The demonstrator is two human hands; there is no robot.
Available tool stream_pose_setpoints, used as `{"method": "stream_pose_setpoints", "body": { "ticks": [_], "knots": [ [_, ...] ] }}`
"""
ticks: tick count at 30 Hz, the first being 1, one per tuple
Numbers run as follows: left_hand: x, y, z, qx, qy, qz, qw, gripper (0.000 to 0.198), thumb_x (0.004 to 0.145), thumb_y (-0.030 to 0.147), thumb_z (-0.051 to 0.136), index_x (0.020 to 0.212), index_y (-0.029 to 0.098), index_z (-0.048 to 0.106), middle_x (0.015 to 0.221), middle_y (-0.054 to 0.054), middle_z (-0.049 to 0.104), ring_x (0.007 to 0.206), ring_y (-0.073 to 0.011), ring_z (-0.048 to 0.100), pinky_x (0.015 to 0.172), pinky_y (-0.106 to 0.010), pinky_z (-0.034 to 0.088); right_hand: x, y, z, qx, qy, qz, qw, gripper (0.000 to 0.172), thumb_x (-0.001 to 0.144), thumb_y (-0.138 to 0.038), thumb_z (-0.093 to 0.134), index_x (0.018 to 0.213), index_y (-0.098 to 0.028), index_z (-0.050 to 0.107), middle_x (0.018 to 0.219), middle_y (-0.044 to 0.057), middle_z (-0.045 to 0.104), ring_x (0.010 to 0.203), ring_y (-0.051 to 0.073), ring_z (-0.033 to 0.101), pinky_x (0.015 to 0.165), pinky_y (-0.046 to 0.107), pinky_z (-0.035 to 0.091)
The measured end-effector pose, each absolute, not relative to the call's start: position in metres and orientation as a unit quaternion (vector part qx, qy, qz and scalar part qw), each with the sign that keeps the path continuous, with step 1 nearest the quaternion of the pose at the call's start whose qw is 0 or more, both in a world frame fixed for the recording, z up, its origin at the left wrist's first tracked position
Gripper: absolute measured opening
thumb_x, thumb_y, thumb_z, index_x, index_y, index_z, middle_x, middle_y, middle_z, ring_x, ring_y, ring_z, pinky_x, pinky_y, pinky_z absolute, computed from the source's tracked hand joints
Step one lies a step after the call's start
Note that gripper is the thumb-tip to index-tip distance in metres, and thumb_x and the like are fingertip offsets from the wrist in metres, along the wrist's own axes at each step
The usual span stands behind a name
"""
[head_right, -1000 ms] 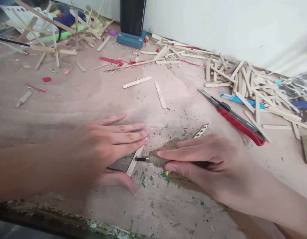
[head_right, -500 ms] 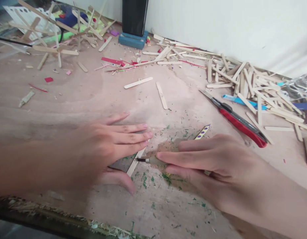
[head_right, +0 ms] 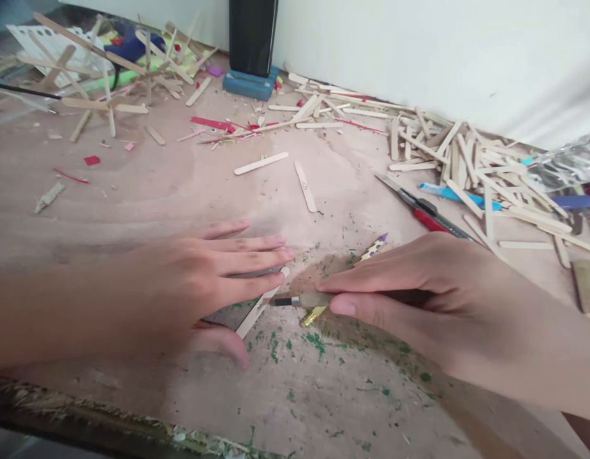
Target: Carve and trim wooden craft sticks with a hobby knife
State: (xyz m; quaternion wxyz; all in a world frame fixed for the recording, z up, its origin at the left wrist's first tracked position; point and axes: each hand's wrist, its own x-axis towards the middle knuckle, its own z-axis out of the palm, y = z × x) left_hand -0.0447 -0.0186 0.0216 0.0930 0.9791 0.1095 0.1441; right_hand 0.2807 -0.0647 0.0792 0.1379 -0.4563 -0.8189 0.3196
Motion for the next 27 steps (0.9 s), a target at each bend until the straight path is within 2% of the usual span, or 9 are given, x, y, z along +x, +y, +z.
{"method": "stream_pose_setpoints", "body": {
  "ticks": [4,6,8,11,14,16,19,23,27],
  "knots": [
    [-0.046,-0.016,0.024,0.973,0.124,0.175,0.085,0.082,0.089,0.074,0.100,0.141,0.013,0.082,0.159,-0.015,0.079,0.148,-0.0359,0.074,0.123,-0.045,0.055,0.281,-0.067,0.083,-0.416,-0.850,0.293,0.135,0.040,0.117,-0.039,0.076,0.149,-0.063,0.079,0.110,-0.019,0.093,0.081,0.008,0.088,0.066,0.007,0.063],
    [-0.047,-0.012,0.024,0.966,0.143,0.193,0.092,0.074,0.082,0.073,0.105,0.124,0.015,0.086,0.142,-0.013,0.085,0.129,-0.0357,0.079,0.110,-0.046,0.056,0.275,-0.067,0.083,-0.418,-0.855,0.272,0.142,0.041,0.117,-0.040,0.076,0.152,-0.063,0.078,0.112,-0.019,0.093,0.083,0.009,0.089,0.067,0.008,0.064],
    [-0.048,-0.009,0.023,0.960,0.153,0.208,0.108,0.067,0.079,0.070,0.108,0.111,0.016,0.086,0.127,-0.009,0.085,0.115,-0.0333,0.078,0.102,-0.045,0.053,0.271,-0.066,0.082,-0.420,-0.858,0.251,0.159,0.037,0.116,-0.041,0.078,0.148,-0.058,0.082,0.113,-0.016,0.093,0.086,0.012,0.091,0.071,0.010,0.067],
    [-0.049,-0.005,0.023,0.955,0.148,0.211,0.147,0.040,0.092,0.050,0.106,0.104,0.018,0.085,0.116,-0.004,0.080,0.105,-0.0275,0.073,0.097,-0.043,0.048,0.269,-0.068,0.080,-0.419,-0.860,0.233,0.176,0.031,0.115,-0.037,0.079,0.141,-0.052,0.088,0.115,-0.013,0.094,0.087,0.014,0.091,0.075,0.012,0.069],
    [-0.049,-0.005,0.025,0.951,0.140,0.191,0.197,0.005,0.110,0.022,0.086,0.108,0.019,0.087,0.111,-0.002,0.078,0.099,-0.0231,0.069,0.094,-0.040,0.047,0.273,-0.071,0.078,-0.423,-0.864,0.216,0.166,0.029,0.116,-0.039,0.077,0.140,-0.049,0.088,0.114,-0.011,0.094,0.086,0.014,0.091,0.066,0.013,0.068],
    [-0.048,-0.007,0.025,0.947,0.134,0.183,0.226,0.018,0.113,0.010,0.071,0.111,0.017,0.088,0.108,-0.002,0.078,0.095,-0.0212,0.069,0.091,-0.038,0.048,0.276,-0.074,0.077,-0.430,-0.862,0.210,0.168,0.029,0.116,-0.041,0.076,0.141,-0.050,0.087,0.114,-0.011,0.094,0.084,0.015,0.091,0.064,0.015,0.068],
    [-0.048,-0.008,0.023,0.943,0.133,0.179,0.246,0.032,0.114,0.004,0.059,0.109,0.015,0.089,0.106,-0.003,0.080,0.094,-0.0203,0.069,0.087,-0.036,0.050,0.280,-0.077,0.075,-0.440,-0.855,0.209,0.178,0.032,0.117,-0.042,0.075,0.143,-0.058,0.084,0.116,-0.014,0.093,0.086,0.016,0.091,0.066,0.018,0.070],
    [-0.049,-0.009,0.020,0.932,0.147,0.187,0.273,0.034,0.115,0.006,0.057,0.103,0.017,0.088,0.108,-0.003,0.081,0.094,-0.0193,0.070,0.087,-0.034,0.051,0.283,-0.078,0.074,-0.441,-0.855,0.209,0.175,0.036,0.117,-0.042,0.075,0.147,-0.061,0.082,0.116,-0.012,0.093,0.084,0.019,0.090,0.059,0.023,0.070],
    [-0.050,-0.010,0.019,0.919,0.154,0.202,0.303,0.033,0.115,0.008,0.060,0.095,0.017,0.085,0.108,-0.002,0.080,0.095,-0.0170,0.071,0.087,-0.032,0.051,0.279,-0.077,0.070,-0.436,-0.851,0.223,0.188,0.037,0.117,-0.038,0.076,0.147,-0.058,0.083,0.114,-0.011,0.094,0.083,0.016,0.089,0.066,0.021,0.070]
  ]
}}
